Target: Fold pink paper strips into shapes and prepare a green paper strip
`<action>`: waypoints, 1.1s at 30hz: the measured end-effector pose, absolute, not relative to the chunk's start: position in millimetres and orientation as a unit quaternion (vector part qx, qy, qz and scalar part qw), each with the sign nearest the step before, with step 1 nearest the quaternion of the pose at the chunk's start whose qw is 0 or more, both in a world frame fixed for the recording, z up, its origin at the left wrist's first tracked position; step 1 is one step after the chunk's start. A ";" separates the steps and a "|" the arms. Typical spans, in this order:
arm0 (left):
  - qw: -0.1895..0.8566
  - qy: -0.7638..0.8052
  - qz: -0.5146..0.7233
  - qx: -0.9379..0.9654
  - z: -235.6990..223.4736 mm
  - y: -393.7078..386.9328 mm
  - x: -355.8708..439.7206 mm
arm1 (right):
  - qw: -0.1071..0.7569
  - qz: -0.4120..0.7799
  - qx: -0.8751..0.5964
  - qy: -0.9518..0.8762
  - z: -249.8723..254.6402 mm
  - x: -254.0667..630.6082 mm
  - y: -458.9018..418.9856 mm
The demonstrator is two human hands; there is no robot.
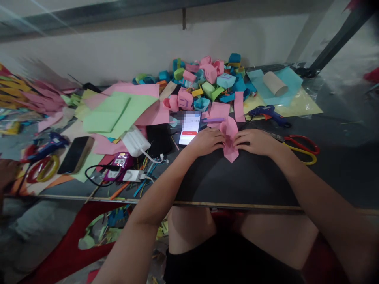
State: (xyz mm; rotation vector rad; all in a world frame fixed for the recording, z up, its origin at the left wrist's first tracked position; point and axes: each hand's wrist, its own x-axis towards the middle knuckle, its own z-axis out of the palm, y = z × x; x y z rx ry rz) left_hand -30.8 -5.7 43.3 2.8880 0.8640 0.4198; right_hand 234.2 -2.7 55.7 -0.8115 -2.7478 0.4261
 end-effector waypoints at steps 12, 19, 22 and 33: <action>-0.049 0.249 0.149 0.956 41.8 -16.1 -19.1 | 0.127 0.035 -0.261 -0.956 55.5 226.7 -12.2; -0.028 0.252 0.116 0.960 44.7 -17.5 -15.8 | 0.111 0.074 -0.248 -0.960 62.6 227.3 -14.5; -0.024 0.262 0.109 0.958 46.1 -16.5 -18.1 | 0.128 0.062 -0.250 -0.958 63.9 227.1 -15.6; -0.134 0.319 0.046 0.937 46.6 -26.5 -4.3 | 0.096 -0.098 -0.275 -0.952 63.0 219.4 -22.4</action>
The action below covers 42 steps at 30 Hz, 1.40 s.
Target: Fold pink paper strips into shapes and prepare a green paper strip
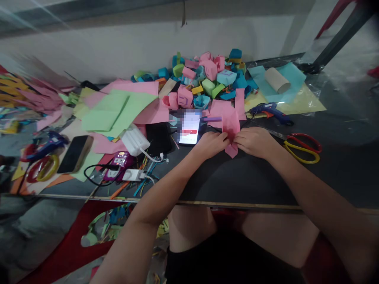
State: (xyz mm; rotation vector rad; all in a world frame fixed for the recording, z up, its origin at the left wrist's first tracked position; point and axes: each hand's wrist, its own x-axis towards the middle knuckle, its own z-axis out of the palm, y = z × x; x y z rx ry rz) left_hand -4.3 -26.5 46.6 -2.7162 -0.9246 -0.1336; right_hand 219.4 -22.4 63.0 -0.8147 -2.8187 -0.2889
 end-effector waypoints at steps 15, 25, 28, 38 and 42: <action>0.081 -0.278 -0.082 -0.954 42.5 -22.2 -11.5 | 0.098 -0.047 -0.301 -0.947 63.8 215.7 -28.4; 0.102 -0.285 -0.048 -0.952 45.4 -38.2 -6.1 | 0.062 -0.087 -0.328 -0.939 63.3 209.6 -38.5; 0.110 -0.304 -0.046 -0.945 43.4 -45.5 -3.7 | 0.053 -0.088 -0.348 -0.932 64.2 205.7 -39.9; 0.081 -0.348 -0.012 -0.934 42.8 -67.8 -3.9 | 0.043 -0.093 -0.380 -0.919 60.6 206.5 -51.7; 0.081 -0.367 -0.016 -0.927 40.0 -80.7 -3.9 | 0.071 -0.096 -0.395 -0.911 48.7 216.9 -64.9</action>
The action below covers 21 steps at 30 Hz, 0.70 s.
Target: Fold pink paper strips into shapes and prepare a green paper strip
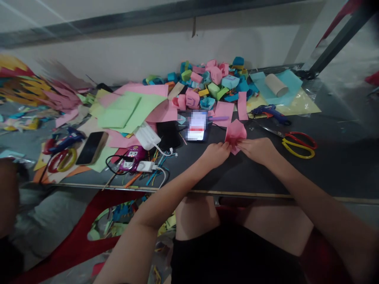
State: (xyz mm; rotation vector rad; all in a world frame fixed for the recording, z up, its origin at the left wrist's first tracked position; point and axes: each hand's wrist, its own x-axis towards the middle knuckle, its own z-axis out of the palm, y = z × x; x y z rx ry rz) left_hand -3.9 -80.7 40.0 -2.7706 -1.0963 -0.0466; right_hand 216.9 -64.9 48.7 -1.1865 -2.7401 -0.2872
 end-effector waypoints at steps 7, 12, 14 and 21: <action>0.064 -0.402 -0.019 -0.913 42.0 -90.7 -3.0 | 0.056 -0.116 -0.418 -0.899 44.9 221.7 -87.2; 0.051 -0.403 -0.010 -0.914 42.5 -90.8 -2.5 | 0.009 -0.083 -0.440 -0.894 52.5 217.7 -91.8; 0.050 -0.407 -0.004 -0.912 42.9 -91.0 -2.2 | -0.017 -0.064 -0.454 -0.889 55.9 214.8 -93.2; 0.051 -0.401 0.016 -0.915 47.3 -90.9 -1.0 | -0.073 -0.019 -0.475 -0.877 62.9 210.0 -94.1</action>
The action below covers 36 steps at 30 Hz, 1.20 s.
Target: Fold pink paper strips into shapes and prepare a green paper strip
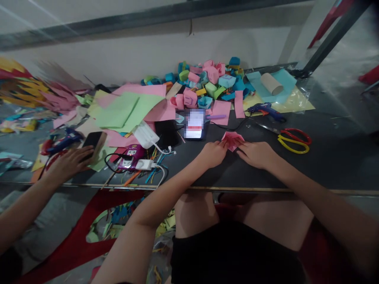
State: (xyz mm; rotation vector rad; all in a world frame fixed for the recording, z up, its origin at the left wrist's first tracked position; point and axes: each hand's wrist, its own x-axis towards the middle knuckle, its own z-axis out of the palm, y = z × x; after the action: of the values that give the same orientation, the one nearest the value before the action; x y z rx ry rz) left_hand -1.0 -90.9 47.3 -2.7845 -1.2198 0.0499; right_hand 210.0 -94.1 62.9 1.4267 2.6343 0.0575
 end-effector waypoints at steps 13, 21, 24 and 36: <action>0.050 -0.393 0.025 -0.918 45.7 -87.8 6.2 | 0.071 0.019 0.508 0.858 66.6 186.2 -102.0; 0.056 -0.366 0.024 -0.928 49.1 -77.9 6.7 | 0.096 -0.012 0.498 0.862 72.7 201.9 -93.7; 0.047 -0.356 0.024 -0.933 51.1 -76.4 8.1 | 0.100 -0.013 0.499 0.860 75.8 198.4 -92.7; -0.009 -0.465 0.030 -0.885 70.7 -65.8 13.3 | 0.150 -0.007 0.510 0.847 94.0 187.1 -79.1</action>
State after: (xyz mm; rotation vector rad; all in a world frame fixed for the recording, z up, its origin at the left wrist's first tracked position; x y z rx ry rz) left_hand 13.3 -65.8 70.7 -2.7962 -1.4692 0.0940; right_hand 187.1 -79.1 94.0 1.4648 2.4325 -0.0190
